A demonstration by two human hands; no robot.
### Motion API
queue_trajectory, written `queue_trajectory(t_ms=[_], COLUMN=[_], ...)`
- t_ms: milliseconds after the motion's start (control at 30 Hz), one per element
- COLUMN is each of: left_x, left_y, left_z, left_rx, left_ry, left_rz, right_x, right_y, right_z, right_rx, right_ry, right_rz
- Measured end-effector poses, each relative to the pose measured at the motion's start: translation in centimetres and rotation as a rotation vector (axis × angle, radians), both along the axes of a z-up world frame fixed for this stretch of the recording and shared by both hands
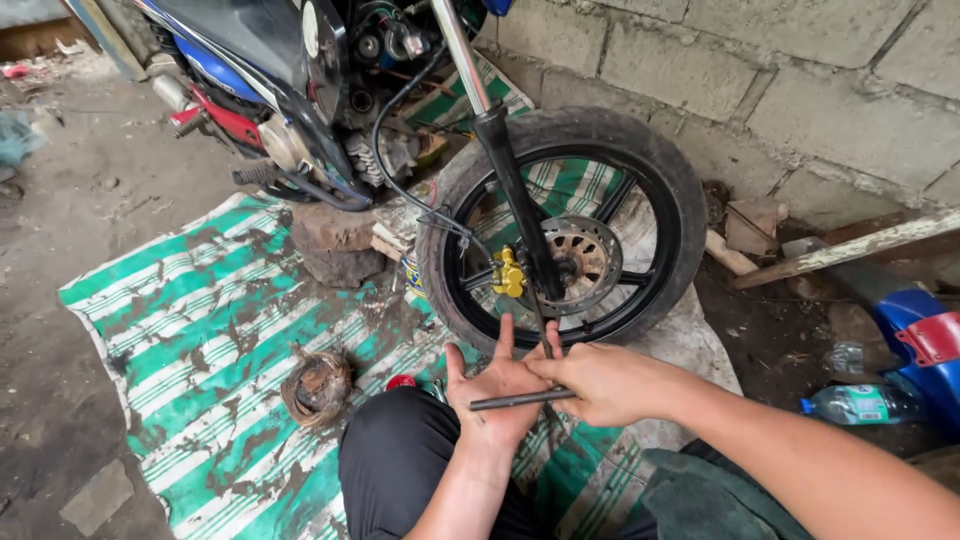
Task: The person works on the front wheel of a motorcycle, using a wrench to tighten bolts on the brake caliper. They then use a T-handle tool to adjust the brake cable tension and finally use pliers to secure the cable housing.
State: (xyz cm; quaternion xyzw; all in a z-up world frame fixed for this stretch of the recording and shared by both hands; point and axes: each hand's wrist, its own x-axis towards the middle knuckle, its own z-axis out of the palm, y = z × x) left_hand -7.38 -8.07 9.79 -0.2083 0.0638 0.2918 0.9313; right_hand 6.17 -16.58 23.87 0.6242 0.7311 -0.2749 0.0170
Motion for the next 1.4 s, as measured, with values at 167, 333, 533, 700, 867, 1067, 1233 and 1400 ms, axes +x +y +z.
queue_trajectory(t_ms=[167,333,533,700,867,1067,1233,1400], left_x=[0.3,0.0,-0.1,2.9,5.8,4.9,5.8,6.2], left_y=[0.5,0.5,1.6,7.0,9.4,5.8,5.5,6.1], left_z=[-0.9,-0.3,0.0,-2.7,-7.8,-10.5,-11.9,-12.1], left_rx=[-0.024,-0.048,-0.023,0.443,0.811,0.878,0.869,0.843], left_ry=[-0.054,-0.044,0.155,0.531,0.801,0.971,1.008,0.975], left_rz=[-0.012,-0.008,-0.108,-0.256,-0.308,-0.5,-0.504,-0.486], right_x=[0.5,0.5,0.6,-1.5,-1.7,-1.6,-0.2,0.1], right_y=[0.5,0.5,-0.2,-0.1,-2.5,-6.4,-6.5,-5.9], right_z=[-0.5,-1.3,-2.1,-3.4,-8.4,-15.5,-18.9,-18.6], right_rx=[-0.017,-0.131,-0.164,-0.014,0.246,0.256,0.307,0.237], right_ry=[0.009,-0.004,0.035,-0.255,-0.336,-0.344,-0.311,-0.347], right_rz=[-0.02,-0.063,-0.201,-0.042,0.03,0.083,0.159,0.158])
